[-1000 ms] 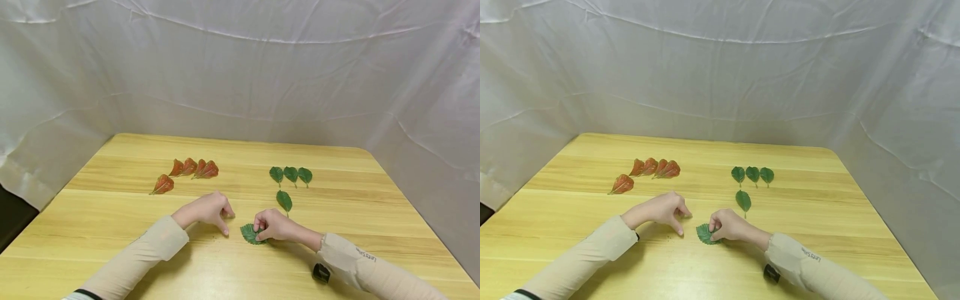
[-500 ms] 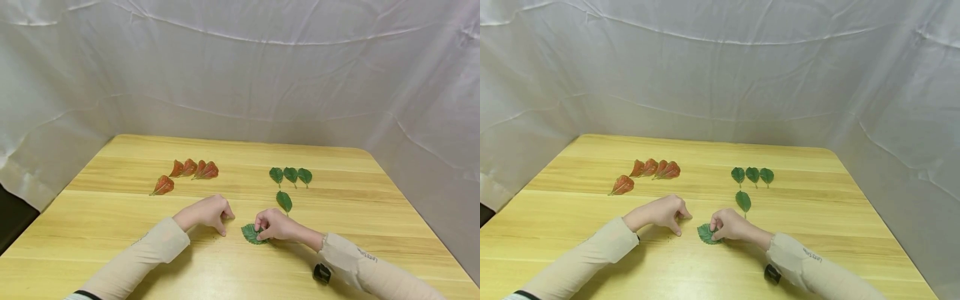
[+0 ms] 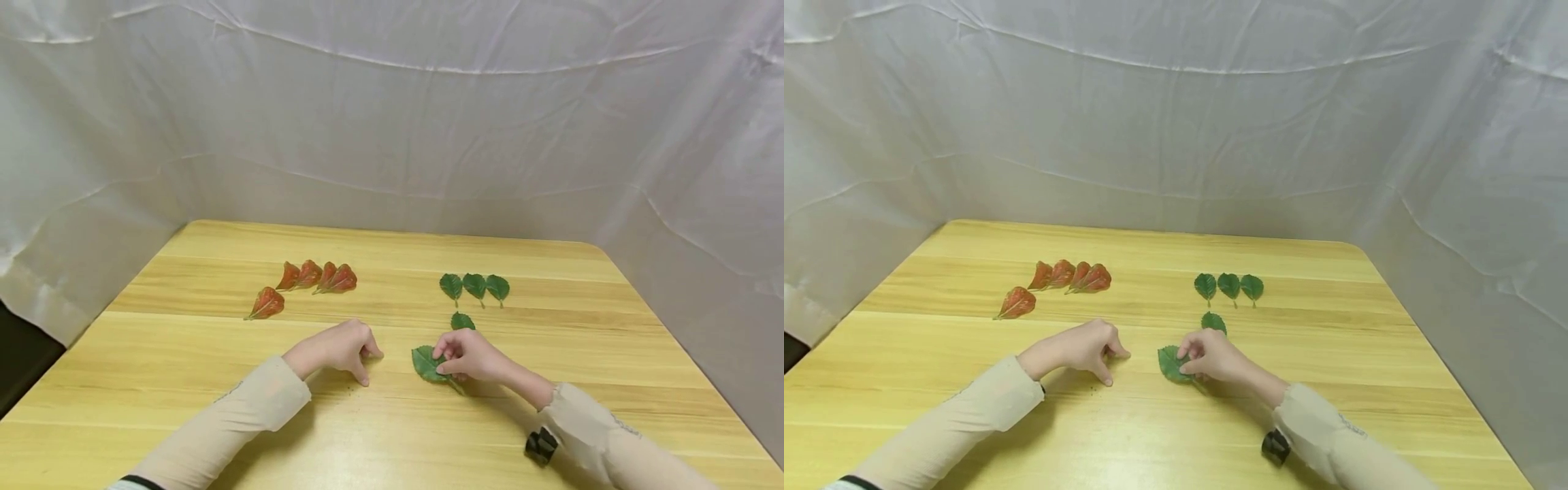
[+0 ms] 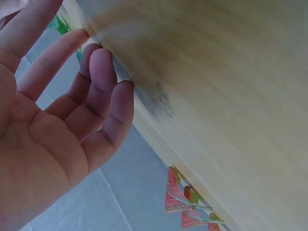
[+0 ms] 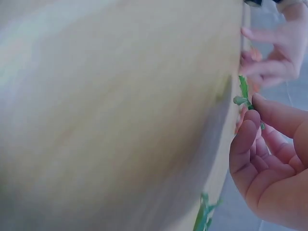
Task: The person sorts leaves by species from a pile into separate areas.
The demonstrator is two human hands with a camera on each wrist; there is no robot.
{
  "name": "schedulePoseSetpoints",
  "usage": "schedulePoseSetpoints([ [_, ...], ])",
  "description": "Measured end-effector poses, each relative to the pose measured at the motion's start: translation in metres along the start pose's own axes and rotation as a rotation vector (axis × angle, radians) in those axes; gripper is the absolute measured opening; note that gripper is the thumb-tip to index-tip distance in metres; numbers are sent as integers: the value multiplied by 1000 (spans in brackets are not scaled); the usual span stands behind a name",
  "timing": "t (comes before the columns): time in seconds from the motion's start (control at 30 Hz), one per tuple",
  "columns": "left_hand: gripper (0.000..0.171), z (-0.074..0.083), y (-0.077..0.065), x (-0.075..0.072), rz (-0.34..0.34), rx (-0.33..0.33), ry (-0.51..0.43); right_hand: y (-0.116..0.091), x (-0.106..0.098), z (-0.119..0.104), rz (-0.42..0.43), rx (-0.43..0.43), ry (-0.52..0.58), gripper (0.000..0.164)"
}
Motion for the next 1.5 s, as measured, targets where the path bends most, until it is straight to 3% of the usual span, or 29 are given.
schedulePoseSetpoints([
  [0.77,39,0,2,1,-10,-26,-38,-19,-91,37,269,135,54,23],
  [0.9,32,1,1,1,-11,-27,-47,-23,-102,47,308,149,38,23],
  [1.07,27,0,0,2,-19,-49,-57,-27,-108,61,321,176,40,23],
  [1.2,33,0,-1,2,-18,-56,-48,-28,-110,70,316,195,49,24],
  [1.5,30,1,-1,2,-9,-47,-57,-26,-100,83,261,247,66,22],
])
Point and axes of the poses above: each hand's wrist, its own y-axis towards the middle knuckle, its own x-axis out of the palm, z = x × y, the point moved 10 cm from there along y, towards the middle knuckle, and after that the axes turned 2 degrees about y, right-handed, at the moved point
